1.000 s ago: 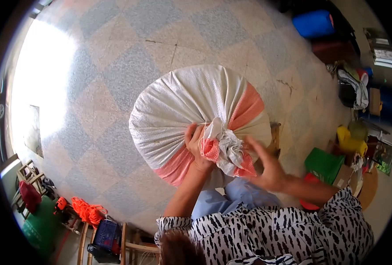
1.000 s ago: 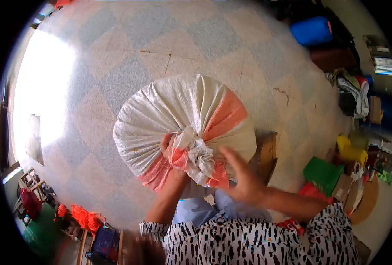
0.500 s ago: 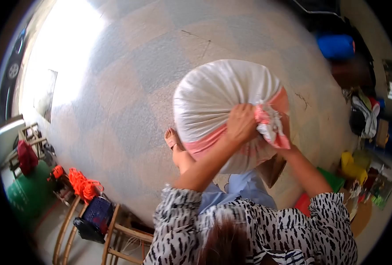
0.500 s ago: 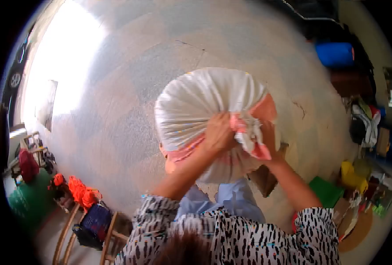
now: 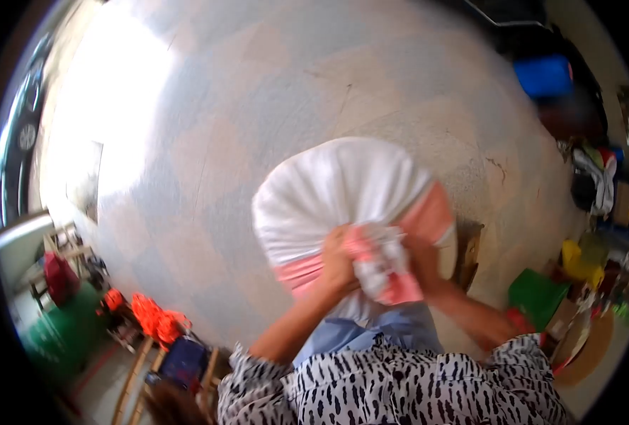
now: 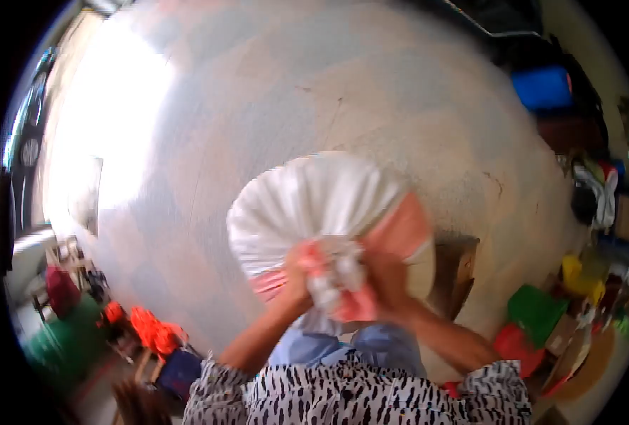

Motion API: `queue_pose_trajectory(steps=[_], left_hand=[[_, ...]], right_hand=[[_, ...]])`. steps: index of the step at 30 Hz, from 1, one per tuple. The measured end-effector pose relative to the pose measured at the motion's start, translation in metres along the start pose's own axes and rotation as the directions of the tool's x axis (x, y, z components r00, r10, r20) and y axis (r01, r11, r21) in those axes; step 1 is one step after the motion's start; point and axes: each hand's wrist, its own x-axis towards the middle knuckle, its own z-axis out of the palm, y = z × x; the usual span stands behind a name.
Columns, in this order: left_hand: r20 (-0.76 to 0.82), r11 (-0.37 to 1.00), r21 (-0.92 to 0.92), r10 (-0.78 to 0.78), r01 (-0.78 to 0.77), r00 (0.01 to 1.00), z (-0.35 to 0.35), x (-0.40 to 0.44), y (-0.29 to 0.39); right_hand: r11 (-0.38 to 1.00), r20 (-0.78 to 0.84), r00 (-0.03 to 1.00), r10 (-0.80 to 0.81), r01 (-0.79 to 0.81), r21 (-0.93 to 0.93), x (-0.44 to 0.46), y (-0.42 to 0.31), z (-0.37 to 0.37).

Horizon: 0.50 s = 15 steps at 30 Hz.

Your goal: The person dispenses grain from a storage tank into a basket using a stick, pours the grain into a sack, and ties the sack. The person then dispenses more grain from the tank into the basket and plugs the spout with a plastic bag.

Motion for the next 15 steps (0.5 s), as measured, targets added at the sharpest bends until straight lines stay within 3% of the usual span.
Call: queue_pose_trajectory(steps=[2,3,5,6,8,9,10,11,12,13,14,15], left_hand=[[-0.069,0.939,-0.281,-0.224,0.197,0.972,0.000,0.013,0.031],[-0.041,0.945,-0.249,-0.230,0.213,0.972,0.017,0.021,0.033],[-0.047,0.858,-0.379,-0.393,0.347,0.918,0.045,0.029,0.033],[-0.157,0.927,-0.295,-0.286,0.231,0.945,0.072,0.036,0.034],[-0.078,0.974,-0.037,-0.225,0.223,0.971,0.112,0.039,0.026],[-0.099,0.987,0.154,-0.029,0.044,0.995,0.132,0.040,0.022],[-0.125,0.995,0.023,-0.096,0.100,0.988,0.148,0.036,0.026],[0.004,0.921,0.373,0.120,-0.113,0.993,0.154,0.036,0.030],[0.200,0.693,0.636,0.277,-0.340,0.940,0.156,0.040,0.035],[0.203,0.691,0.634,0.285,-0.347,0.937,0.158,0.041,0.033],[0.247,0.661,0.647,0.291,-0.381,0.924,0.153,0.036,0.024],[0.290,0.630,0.661,0.289,-0.409,0.913,0.152,0.031,0.015]], right_hand=[[0.999,0.064,0.997,0.038,-0.036,-0.033,0.012,0.007,0.004],[0.999,0.027,1.000,-0.001,0.000,0.045,0.013,0.022,-0.001],[0.991,-0.038,0.999,-0.025,0.029,0.132,0.009,0.053,-0.015],[0.990,-0.013,1.000,0.011,-0.009,0.142,0.008,0.077,-0.030],[0.985,0.027,0.997,0.066,-0.069,0.161,-0.009,0.113,-0.049],[0.977,0.035,0.991,0.128,-0.132,0.167,-0.019,0.129,-0.055],[0.968,0.039,0.983,0.182,-0.186,0.170,-0.027,0.143,-0.059],[0.967,0.037,0.983,0.179,-0.183,0.175,-0.037,0.158,-0.057],[0.968,0.050,0.977,0.207,-0.212,0.137,-0.047,0.169,-0.051],[0.965,0.061,0.969,0.238,-0.243,0.095,-0.055,0.179,-0.044],[0.979,-0.034,0.990,0.134,-0.127,0.162,-0.061,0.181,-0.036],[0.984,0.010,0.997,0.073,-0.074,0.162,-0.060,0.178,-0.041]])
